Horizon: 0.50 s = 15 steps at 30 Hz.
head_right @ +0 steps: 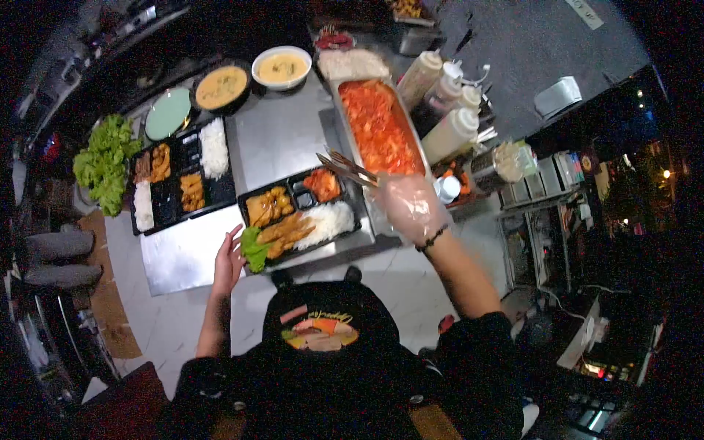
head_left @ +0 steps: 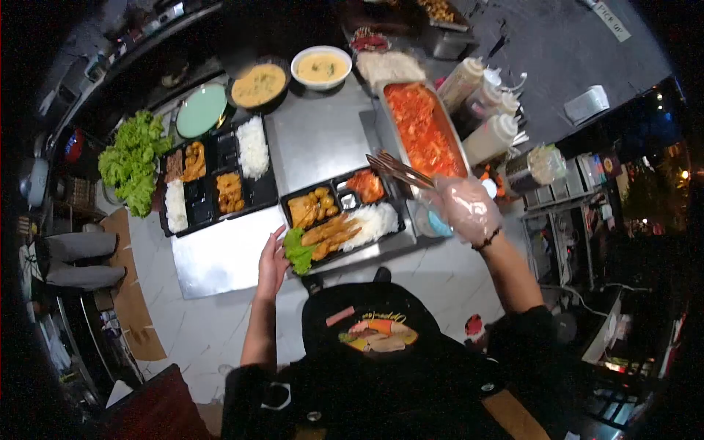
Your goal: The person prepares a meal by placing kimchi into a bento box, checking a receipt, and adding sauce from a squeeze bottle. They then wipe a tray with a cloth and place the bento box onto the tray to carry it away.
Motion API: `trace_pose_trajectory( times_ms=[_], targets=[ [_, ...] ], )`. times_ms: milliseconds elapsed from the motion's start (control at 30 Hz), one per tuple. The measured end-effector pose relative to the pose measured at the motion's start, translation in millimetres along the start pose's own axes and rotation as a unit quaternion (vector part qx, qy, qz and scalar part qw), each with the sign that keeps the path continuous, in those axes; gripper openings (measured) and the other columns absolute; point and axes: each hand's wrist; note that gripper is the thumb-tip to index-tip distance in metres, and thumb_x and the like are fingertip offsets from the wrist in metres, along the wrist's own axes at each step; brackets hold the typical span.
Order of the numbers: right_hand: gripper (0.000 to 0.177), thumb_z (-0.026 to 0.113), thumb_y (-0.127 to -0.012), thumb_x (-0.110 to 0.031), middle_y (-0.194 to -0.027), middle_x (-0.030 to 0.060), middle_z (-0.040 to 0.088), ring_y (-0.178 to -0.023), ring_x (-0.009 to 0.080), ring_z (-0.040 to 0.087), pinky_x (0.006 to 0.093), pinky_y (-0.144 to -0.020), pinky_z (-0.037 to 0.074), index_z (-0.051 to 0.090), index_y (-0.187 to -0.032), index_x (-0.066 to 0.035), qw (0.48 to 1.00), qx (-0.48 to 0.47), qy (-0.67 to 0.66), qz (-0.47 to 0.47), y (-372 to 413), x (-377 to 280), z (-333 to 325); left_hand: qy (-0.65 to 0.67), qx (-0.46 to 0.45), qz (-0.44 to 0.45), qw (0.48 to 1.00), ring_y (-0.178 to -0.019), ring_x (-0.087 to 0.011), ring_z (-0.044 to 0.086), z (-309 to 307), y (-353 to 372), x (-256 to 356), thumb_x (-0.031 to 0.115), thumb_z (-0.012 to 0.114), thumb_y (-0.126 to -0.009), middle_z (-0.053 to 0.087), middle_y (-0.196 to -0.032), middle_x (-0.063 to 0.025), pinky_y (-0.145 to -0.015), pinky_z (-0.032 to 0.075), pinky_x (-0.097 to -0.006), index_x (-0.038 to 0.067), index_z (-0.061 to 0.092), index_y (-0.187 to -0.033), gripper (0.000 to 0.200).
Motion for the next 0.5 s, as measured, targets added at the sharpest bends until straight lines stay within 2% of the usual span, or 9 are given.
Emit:
trace_pose_trajectory(
  times_ms=[67,133,200,267,333,400,433,467,500],
  targets=[
    [0.035,0.052,-0.084,-0.036,-0.06,0.0182,0.057,-0.057,0.0312,0.059,0.0414,-0.05,0.047,0.054,-0.075,-0.002,0.976,0.14,-0.166,-0.019,12,30,20,-0.134,0.142,0.063,0.979,-0.113,-0.0218,0.044,2,9,-14,0.036,0.039,-0.093,0.045,-0.121,-0.0116,-0.091,0.037,-0.0365,0.01,0.036,-0.131,0.046],
    [0.04,0.05,-0.085,-0.04,-0.058,0.0184,0.056,-0.056,0.0327,0.059,0.0423,-0.049,0.047,0.053,-0.074,-0.002,0.977,0.071,-0.119,0.165,15,43,19,-0.194,0.238,0.139,0.941,-0.11,-0.019,0.046,6,23,-27,0.032,0.044,-0.09,0.047,-0.116,-0.0085,-0.088,0.037,-0.0326,0.012,0.037,-0.127,0.043],
    [0.044,0.048,-0.086,-0.043,-0.063,0.022,0.056,-0.062,0.0358,0.059,0.044,-0.054,0.048,0.051,-0.077,0.0,0.957,0.135,-0.188,0.172,14,59,37,-0.194,0.325,0.193,0.905,-0.104,-0.0169,0.049,8,39,-45,0.023,0.046,-0.089,0.051,-0.109,-0.0069,-0.082,0.039,-0.0307,0.01,0.04,-0.121,0.035],
    [0.047,0.049,-0.085,-0.044,-0.077,0.0271,0.057,-0.073,0.0392,0.059,0.0456,-0.062,0.047,0.049,-0.083,0.003,0.942,0.078,-0.243,0.218,9,65,44,-0.175,0.331,0.231,0.898,-0.1,-0.0139,0.051,35,66,-45,0.02,0.046,-0.089,0.052,-0.11,-0.0087,-0.081,0.041,-0.0297,0.002,0.043,-0.117,0.033],
    [0.052,0.05,-0.084,-0.046,-0.09,0.0287,0.056,-0.084,0.0406,0.057,0.0452,-0.072,0.046,0.048,-0.096,0.005,0.966,0.133,-0.181,0.129,15,73,35,-0.156,0.279,0.228,0.92,-0.07,-0.0169,0.055,11,77,-67,0.022,0.046,-0.09,0.057,-0.08,-0.0061,-0.066,0.044,-0.0269,0.001,0.044,-0.113,0.031],
    [0.05,0.053,-0.083,-0.042,-0.092,0.0206,0.059,-0.088,0.0368,0.056,0.0408,-0.079,0.044,0.051,-0.108,0.002,0.94,0.244,-0.213,0.105,24,78,10,-0.212,0.264,0.154,0.928,-0.083,-0.0189,0.058,93,114,-32,0.026,0.049,-0.088,0.059,-0.1,-0.0138,-0.073,0.046,-0.0293,0.001,0.049,-0.111,0.034],
    [0.043,0.054,-0.084,-0.037,-0.091,0.0194,0.06,-0.085,0.0333,0.058,0.0389,-0.076,0.046,0.054,-0.103,0.001,0.924,0.262,-0.254,0.114,31,81,-7,-0.277,0.177,0.109,0.938,-0.081,-0.0188,0.057,83,113,-41,0.028,0.049,-0.089,0.058,-0.095,-0.0141,-0.07,0.046,-0.0295,0.001,0.05,-0.107,0.033],
    [0.036,0.056,-0.084,-0.033,-0.089,0.0182,0.061,-0.081,0.0299,0.06,0.0369,-0.073,0.047,0.057,-0.098,0.0,0.907,0.279,-0.292,0.123,37,86,-20,-0.252,0.091,0.128,0.955,-0.069,-0.0188,0.057,65,97,-64,0.027,0.047,-0.089,0.06,-0.085,-0.0134,-0.064,0.046,-0.028,0.001,0.053,-0.102,0.03],
    [0.029,0.056,-0.084,-0.028,-0.082,0.0167,0.061,-0.074,0.0259,0.06,0.0347,-0.068,0.047,0.059,-0.092,0.0,0.863,0.291,-0.381,0.159,45,89,-28,-0.231,0.042,-0.16,0.959,-0.064,-0.0166,0.055,-19,27,-158,0.024,0.046,-0.09,0.058,-0.076,-0.0093,-0.063,0.045,-0.0267,0.0,0.052,-0.1,0.026]
  ],
)
Point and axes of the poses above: each hand's wrist, its own y-axis away from the middle knuckle, its own z-axis out of the palm, x = y × z
